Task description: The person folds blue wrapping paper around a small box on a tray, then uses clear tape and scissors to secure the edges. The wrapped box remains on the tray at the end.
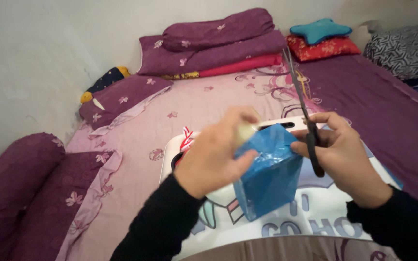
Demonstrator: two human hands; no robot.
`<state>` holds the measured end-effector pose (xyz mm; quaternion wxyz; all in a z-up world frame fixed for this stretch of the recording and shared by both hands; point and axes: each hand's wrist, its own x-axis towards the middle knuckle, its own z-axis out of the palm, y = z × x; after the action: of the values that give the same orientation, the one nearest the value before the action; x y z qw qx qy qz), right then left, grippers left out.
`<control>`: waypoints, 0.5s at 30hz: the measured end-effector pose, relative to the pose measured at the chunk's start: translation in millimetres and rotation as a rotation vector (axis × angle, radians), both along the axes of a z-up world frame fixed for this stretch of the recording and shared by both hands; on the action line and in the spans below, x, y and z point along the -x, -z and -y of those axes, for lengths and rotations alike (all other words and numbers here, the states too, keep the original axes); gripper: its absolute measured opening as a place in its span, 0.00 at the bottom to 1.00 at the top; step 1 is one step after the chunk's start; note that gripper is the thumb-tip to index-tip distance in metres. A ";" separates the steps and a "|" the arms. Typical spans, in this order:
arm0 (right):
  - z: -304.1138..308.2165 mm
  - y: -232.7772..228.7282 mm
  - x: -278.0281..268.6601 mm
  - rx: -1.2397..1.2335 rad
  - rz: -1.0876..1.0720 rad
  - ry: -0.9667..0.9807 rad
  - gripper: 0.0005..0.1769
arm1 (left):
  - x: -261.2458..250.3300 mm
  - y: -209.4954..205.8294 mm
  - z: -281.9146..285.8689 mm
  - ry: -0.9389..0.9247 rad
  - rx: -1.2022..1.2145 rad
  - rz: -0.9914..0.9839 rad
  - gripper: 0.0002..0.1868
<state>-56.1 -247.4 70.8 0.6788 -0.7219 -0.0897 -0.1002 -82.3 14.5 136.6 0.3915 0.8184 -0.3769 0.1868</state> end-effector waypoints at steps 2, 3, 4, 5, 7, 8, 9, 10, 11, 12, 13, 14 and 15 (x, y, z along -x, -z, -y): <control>1.2 -4.3 2.5 0.057 -0.038 0.030 0.30 | 2.0 -3.2 -13.5 -0.074 0.057 -0.068 0.28; 1.3 -6.1 3.5 0.080 -0.047 0.042 0.30 | 1.7 -3.8 -18.0 -0.094 0.076 -0.052 0.28; 1.1 -7.5 4.0 0.104 -0.052 0.054 0.30 | 1.5 -2.8 -20.5 -0.113 0.096 -0.032 0.29; 0.4 -7.9 4.7 0.111 -0.039 0.046 0.31 | 2.8 0.3 -21.3 -0.121 0.072 -0.096 0.32; -0.8 -7.7 5.8 0.122 -0.010 0.032 0.32 | 6.1 8.8 -19.8 -0.132 0.021 -0.223 0.38; -1.8 -6.8 6.3 0.128 -0.012 0.033 0.32 | 7.0 13.9 -17.3 -0.134 0.024 -0.238 0.38; -2.8 -5.9 6.6 0.134 -0.014 0.035 0.32 | 7.3 19.1 -13.4 -0.136 0.026 -0.254 0.38; -3.4 -5.4 6.0 0.140 -0.014 0.035 0.32 | 7.5 23.4 -10.8 -0.139 0.029 -0.268 0.37; -3.5 -5.2 5.2 0.139 -0.021 0.041 0.32 | 8.0 27.1 -9.6 -0.127 0.056 -0.269 0.37; -2.8 -5.2 4.5 0.138 -0.028 0.047 0.32 | 8.6 30.4 -8.6 -0.113 0.084 -0.271 0.36; -1.9 -5.3 3.4 0.138 -0.036 0.054 0.33 | 8.9 33.0 -7.9 -0.099 0.111 -0.273 0.36; -0.3 -5.2 2.3 0.153 -0.019 0.074 0.32 | 9.7 35.2 -7.6 -0.103 0.126 -0.285 0.35; 1.7 -5.4 0.6 0.169 -0.001 0.094 0.32 | 11.0 37.1 -7.4 -0.107 0.142 -0.296 0.34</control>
<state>-56.7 -249.1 76.2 0.6101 -0.7800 -0.0635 -0.1237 -93.3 21.8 99.5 0.4889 0.8263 -0.2567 0.1109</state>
